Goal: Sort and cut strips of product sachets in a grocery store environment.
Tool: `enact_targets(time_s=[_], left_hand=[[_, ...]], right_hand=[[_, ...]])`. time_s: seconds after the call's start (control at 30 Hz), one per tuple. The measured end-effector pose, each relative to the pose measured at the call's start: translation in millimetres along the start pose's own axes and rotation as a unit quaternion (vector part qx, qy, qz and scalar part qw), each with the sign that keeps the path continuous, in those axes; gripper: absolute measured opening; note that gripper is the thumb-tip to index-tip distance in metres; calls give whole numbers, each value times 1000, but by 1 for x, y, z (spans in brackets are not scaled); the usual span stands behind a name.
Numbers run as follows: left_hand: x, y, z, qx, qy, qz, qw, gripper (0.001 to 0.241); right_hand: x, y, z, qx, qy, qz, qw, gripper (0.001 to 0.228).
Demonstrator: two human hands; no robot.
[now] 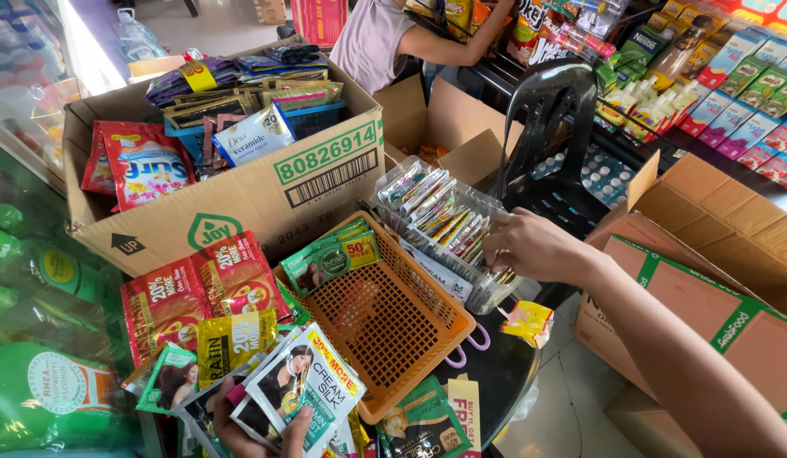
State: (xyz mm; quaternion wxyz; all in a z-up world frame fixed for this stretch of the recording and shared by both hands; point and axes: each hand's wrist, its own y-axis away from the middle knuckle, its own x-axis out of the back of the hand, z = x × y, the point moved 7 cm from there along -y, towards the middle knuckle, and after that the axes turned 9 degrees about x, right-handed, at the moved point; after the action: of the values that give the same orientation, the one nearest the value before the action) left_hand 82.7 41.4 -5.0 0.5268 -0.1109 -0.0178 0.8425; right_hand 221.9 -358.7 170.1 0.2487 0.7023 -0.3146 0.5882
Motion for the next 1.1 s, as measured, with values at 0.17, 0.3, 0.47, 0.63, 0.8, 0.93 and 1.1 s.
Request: enact_targets(time_s=[0.17, 0.3, 0.47, 0.63, 0.8, 0.93, 1.1], left_hand=[[-1, 0, 2, -20, -15, 3, 1000, 113], [-5, 2, 10, -39, 4, -1, 999, 110], [-5, 2, 11, -45, 0, -1, 999, 109], [-4, 2, 8, -51, -5, 0, 999, 109], [-1, 1, 1, -24, -5, 12, 1000, 112], [4, -2, -9, -45, -10, 9, 999, 114], [12, -6, -37, -30, -8, 2, 1000, 120]], right_hand=[[0, 30, 11, 14, -154, 176, 972, 8], [-13, 47, 44, -117, -180, 281, 935, 11], [-22, 39, 61, -161, -197, 326, 910, 13], [-17, 42, 66, -138, -245, 296, 913, 12], [15, 54, 14, 85, -166, 158, 970, 28], [24, 68, -34, -14, -62, 172, 983, 37], [11, 87, -54, -53, -7, 245, 968, 32]])
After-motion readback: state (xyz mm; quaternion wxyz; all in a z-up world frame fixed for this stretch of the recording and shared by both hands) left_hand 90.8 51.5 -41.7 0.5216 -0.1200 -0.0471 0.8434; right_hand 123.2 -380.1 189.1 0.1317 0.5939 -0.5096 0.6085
